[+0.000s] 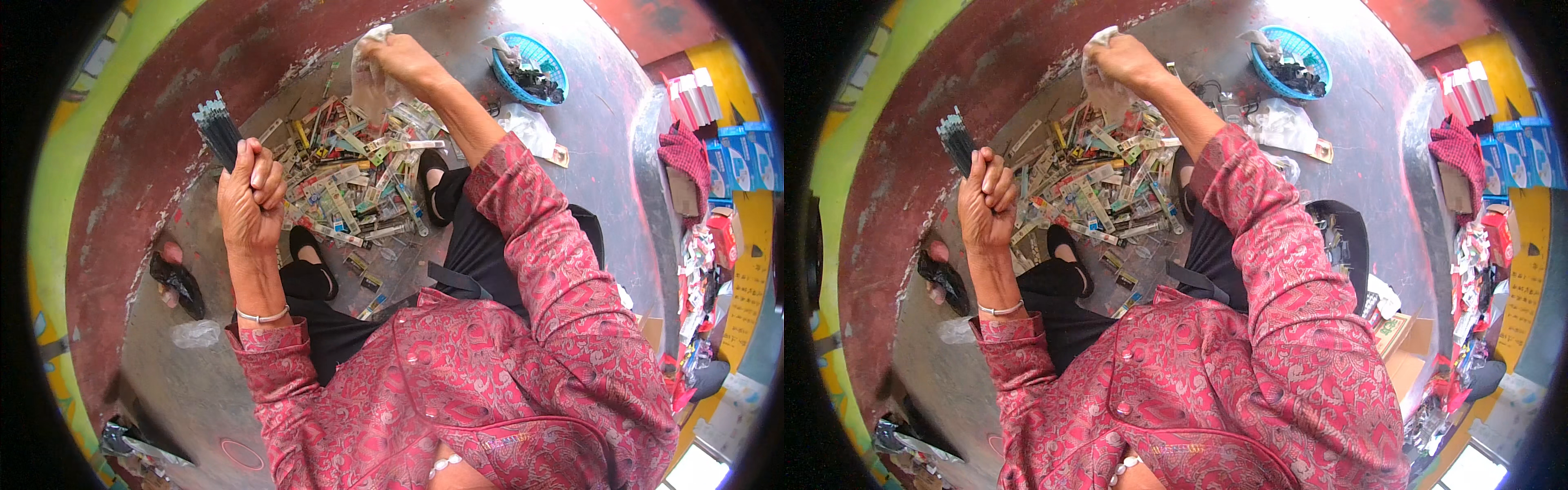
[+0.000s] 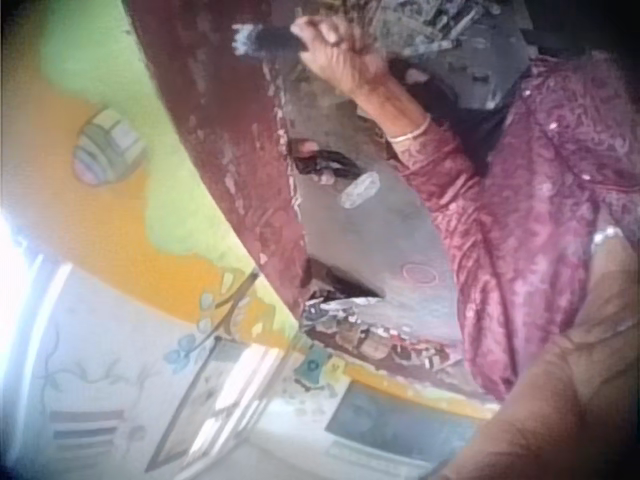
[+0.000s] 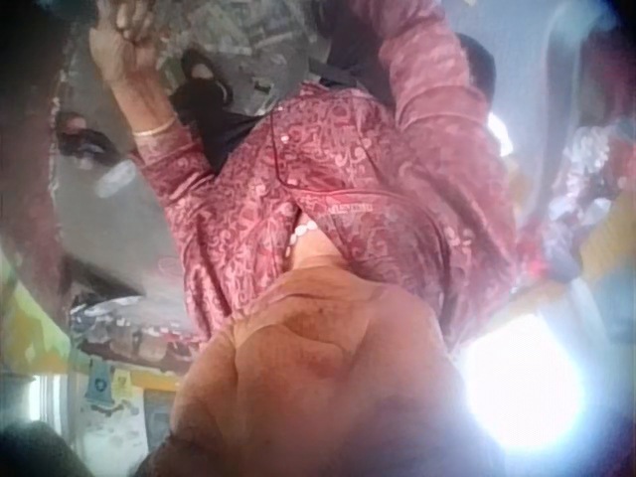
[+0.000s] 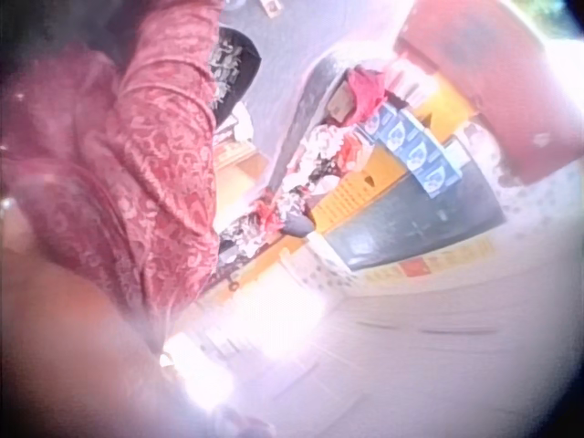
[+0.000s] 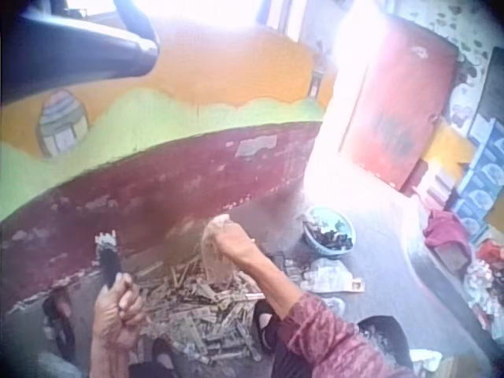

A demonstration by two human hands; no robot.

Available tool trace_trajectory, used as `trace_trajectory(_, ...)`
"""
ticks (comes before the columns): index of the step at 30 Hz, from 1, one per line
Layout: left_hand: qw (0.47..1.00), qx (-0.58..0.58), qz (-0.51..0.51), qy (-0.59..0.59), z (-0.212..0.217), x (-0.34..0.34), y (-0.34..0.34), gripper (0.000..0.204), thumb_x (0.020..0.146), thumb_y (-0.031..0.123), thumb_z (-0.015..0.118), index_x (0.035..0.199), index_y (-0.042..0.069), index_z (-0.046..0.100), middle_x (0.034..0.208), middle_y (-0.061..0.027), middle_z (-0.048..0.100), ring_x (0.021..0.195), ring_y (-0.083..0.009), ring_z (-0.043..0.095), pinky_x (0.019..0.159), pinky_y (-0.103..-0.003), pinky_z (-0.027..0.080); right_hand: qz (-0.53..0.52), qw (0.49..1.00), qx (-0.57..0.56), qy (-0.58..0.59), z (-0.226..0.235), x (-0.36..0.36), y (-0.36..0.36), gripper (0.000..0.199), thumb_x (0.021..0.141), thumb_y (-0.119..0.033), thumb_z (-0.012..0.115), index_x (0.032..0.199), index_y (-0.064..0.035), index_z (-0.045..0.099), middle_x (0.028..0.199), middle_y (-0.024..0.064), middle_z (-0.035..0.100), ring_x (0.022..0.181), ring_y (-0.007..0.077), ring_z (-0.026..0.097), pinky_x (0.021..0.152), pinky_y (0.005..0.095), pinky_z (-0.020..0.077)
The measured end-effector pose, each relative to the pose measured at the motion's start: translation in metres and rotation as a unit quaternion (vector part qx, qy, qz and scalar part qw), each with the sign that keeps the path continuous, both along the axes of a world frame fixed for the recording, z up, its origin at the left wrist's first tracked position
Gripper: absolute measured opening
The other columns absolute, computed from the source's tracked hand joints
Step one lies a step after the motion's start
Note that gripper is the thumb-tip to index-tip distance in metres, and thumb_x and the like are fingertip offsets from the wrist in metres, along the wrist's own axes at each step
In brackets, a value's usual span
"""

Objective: The person picks up several pens from a pile on the ground and wipes them with a cloth before placing them into a container.

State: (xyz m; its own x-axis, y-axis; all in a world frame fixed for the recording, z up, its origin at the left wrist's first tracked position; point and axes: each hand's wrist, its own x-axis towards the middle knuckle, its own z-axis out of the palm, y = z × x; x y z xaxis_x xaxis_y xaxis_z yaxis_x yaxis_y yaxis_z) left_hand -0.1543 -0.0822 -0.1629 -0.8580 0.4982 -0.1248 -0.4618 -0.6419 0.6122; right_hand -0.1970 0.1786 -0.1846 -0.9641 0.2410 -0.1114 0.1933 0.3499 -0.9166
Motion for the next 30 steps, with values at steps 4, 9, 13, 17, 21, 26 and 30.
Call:
trace_trajectory(4, 0.998, -0.053, 0.032, -0.015, 0.001, -0.004, 0.004, 0.023, 0.092, 0.021, 0.043, 0.094, 0.001, 0.053, 0.054, 0.0036, 0.032, 0.041, -0.0029, 0.025, 0.034, -0.017, 0.020, 0.108, 0.962, 0.247, -0.040, -0.014, -0.018, -0.014, 0.051, 0.077, -0.046, 0.052, 0.091, 0.0029, 0.061, 0.089, 0.0231, 0.060, 0.084, 0.0328, 0.059, 0.074, 0.0363, 0.0454)
trace_trajectory(9, 0.997, -0.042, 0.034, -0.062, -0.009, -0.016, -0.002, 0.021, 0.090, 0.021, 0.048, 0.089, 0.001, 0.053, 0.051, 0.0027, 0.033, 0.040, -0.0044, 0.026, 0.035, -0.019, 0.020, 0.181, 0.906, 0.351, -0.155, -0.044, -0.029, -0.041, 0.037, 0.075, -0.026, 0.049, 0.099, -0.0007, 0.061, 0.105, 0.0207, 0.058, 0.096, 0.0348, 0.057, 0.081, 0.0417, 0.0448)
trace_trajectory(13, 0.994, 0.012, 0.022, -0.103, -0.017, -0.022, -0.003, 0.022, 0.091, 0.020, 0.045, 0.088, -0.001, 0.052, 0.054, 0.0014, 0.035, 0.043, -0.0047, 0.028, 0.037, -0.018, 0.024, 0.218, 0.867, 0.406, -0.189, -0.075, -0.033, -0.056, 0.035, 0.073, -0.018, 0.052, 0.104, -0.0054, 0.061, 0.109, 0.0166, 0.058, 0.099, 0.0305, 0.057, 0.081, 0.0405, 0.0460)
trace_trajectory(17, 0.991, 0.034, 0.005, -0.126, -0.017, -0.025, 0.003, 0.022, 0.092, 0.020, 0.043, 0.086, 0.000, 0.050, 0.058, -0.0002, 0.037, 0.045, -0.0056, 0.031, 0.037, -0.018, 0.026, 0.208, 0.860, 0.432, -0.174, -0.098, -0.023, -0.071, 0.033, 0.073, -0.021, 0.056, 0.102, -0.0073, 0.062, 0.105, 0.0129, 0.060, 0.097, 0.0266, 0.059, 0.078, 0.0400, 0.0470)
trace_trajectory(21, 0.996, -0.005, -0.015, -0.091, -0.008, -0.019, 0.016, 0.026, 0.093, 0.024, 0.040, 0.086, 0.001, 0.049, 0.058, -0.0007, 0.038, 0.044, -0.0055, 0.030, 0.036, -0.018, 0.026, 0.147, 0.910, 0.364, -0.136, -0.132, -0.006, -0.086, 0.023, 0.060, -0.009, 0.063, 0.083, -0.0058, 0.066, 0.088, 0.0161, 0.064, 0.083, 0.0286, 0.063, 0.067, 0.0402, 0.0499)
trace_trajectory(26, 0.997, -0.012, -0.041, -0.071, -0.008, -0.015, 0.015, 0.024, 0.094, 0.022, 0.038, 0.087, 0.002, 0.048, 0.054, 0.0020, 0.034, 0.039, -0.0031, 0.026, 0.032, -0.017, 0.022, 0.139, 0.954, 0.229, -0.133, -0.189, 0.004, -0.098, 0.031, 0.061, -0.019, 0.063, 0.086, -0.0003, 0.065, 0.090, 0.0192, 0.063, 0.085, 0.0325, 0.062, 0.070, 0.0406, 0.0498)
trace_trajectory(30, 0.996, -0.022, -0.046, -0.076, -0.005, -0.013, 0.024, 0.023, 0.094, 0.021, 0.039, 0.087, 0.002, 0.049, 0.051, 0.0025, 0.033, 0.036, -0.0026, 0.025, 0.030, -0.017, 0.020, 0.191, 0.947, 0.202, -0.159, -0.196, 0.003, -0.089, 0.037, 0.064, -0.027, 0.062, 0.087, 0.0022, 0.064, 0.090, 0.0223, 0.062, 0.085, 0.0343, 0.061, 0.072, 0.0408, 0.0490)
